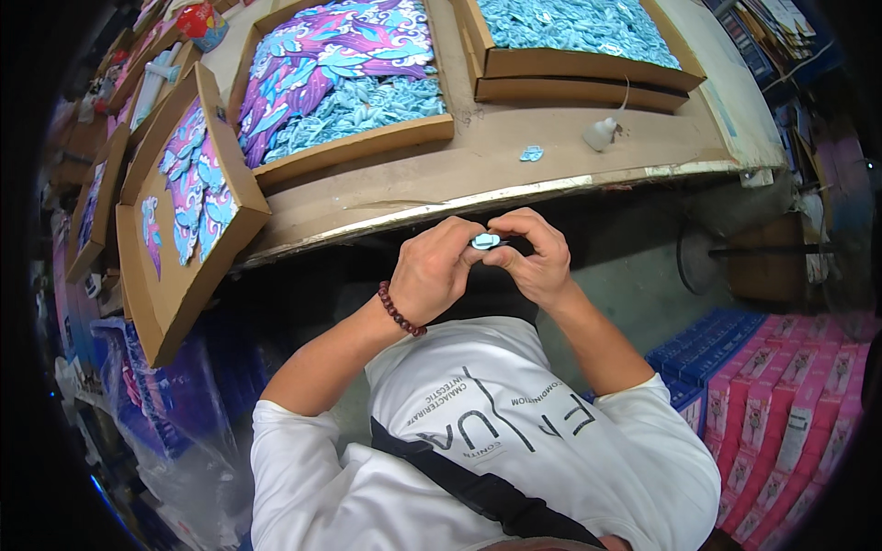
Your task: The person assembles small decorative items by applying glue from a squeeze bottle onto small blue pieces and attaching them to larger colorful cutouts. They handle multiple cardboard boxes filled with blue packing material and colorful cutouts, repeatedly picking, gluing, and placing pieces on a workbench.
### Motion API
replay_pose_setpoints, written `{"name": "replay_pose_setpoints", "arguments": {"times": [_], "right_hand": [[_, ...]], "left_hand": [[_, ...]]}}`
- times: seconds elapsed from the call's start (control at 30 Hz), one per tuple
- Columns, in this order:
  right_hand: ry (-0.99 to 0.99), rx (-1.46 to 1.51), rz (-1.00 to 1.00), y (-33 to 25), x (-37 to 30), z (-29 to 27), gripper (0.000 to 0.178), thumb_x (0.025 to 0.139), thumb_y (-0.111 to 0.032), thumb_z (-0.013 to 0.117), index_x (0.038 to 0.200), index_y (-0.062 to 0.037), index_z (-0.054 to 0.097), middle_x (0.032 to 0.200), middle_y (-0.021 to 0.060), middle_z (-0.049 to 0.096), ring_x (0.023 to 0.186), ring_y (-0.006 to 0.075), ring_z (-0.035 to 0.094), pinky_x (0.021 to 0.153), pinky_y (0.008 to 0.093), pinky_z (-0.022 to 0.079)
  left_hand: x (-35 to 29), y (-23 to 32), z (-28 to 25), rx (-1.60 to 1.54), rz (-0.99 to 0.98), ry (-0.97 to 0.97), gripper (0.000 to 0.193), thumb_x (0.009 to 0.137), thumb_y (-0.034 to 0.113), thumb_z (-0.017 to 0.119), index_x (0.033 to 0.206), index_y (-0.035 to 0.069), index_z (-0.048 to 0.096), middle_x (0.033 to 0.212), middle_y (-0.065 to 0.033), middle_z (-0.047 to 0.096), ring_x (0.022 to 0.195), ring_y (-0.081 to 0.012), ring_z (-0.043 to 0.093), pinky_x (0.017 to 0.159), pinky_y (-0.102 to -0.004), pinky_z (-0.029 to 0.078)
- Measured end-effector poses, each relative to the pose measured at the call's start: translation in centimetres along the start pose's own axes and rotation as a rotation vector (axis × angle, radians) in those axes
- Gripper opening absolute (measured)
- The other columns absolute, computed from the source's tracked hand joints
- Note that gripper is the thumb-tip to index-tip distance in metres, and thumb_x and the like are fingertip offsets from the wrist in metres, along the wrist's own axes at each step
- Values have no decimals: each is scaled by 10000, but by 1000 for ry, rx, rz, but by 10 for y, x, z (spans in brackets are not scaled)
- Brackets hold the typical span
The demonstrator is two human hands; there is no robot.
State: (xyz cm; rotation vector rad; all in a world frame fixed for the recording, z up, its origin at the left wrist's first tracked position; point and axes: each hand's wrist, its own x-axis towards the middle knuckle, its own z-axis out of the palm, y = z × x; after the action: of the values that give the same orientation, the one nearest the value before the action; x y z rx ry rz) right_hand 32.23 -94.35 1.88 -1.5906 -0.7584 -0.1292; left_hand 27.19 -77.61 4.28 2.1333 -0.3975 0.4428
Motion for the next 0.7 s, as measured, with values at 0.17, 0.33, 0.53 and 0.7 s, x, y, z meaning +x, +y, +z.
{"name": "replay_pose_setpoints", "arguments": {"times": [0.17,0.33,0.53,0.7], "right_hand": [[-59,65,129,5,6,-6,346,747,-154,792,999,22,634,914,112,641,808,176,634,731,267,527],[-4,88,137,8,10,-4,169,844,-97,701,954,17,641,892,82,629,783,145,596,715,251,501],[103,141,217,17,18,-25,185,923,-138,623,951,45,621,847,65,614,755,139,583,707,250,492],[190,109,278,25,27,-36,227,940,-192,607,966,32,633,822,56,628,724,124,588,688,244,501]], "left_hand": [[-4,0,-24,-37,-63,41,177,804,19,664,969,-1,603,846,-135,608,720,-291,605,635,-350,490],[-14,18,-82,-169,-235,107,226,809,39,663,1027,-1,623,892,-151,630,806,-295,624,706,-334,492],[-43,8,-274,186,-170,807,250,889,105,648,1108,-11,616,950,-59,663,847,-123,621,765,-258,509],[-71,-46,-420,384,-473,970,320,884,102,658,1151,-65,603,950,-77,669,816,-100,619,714,-221,505]]}}
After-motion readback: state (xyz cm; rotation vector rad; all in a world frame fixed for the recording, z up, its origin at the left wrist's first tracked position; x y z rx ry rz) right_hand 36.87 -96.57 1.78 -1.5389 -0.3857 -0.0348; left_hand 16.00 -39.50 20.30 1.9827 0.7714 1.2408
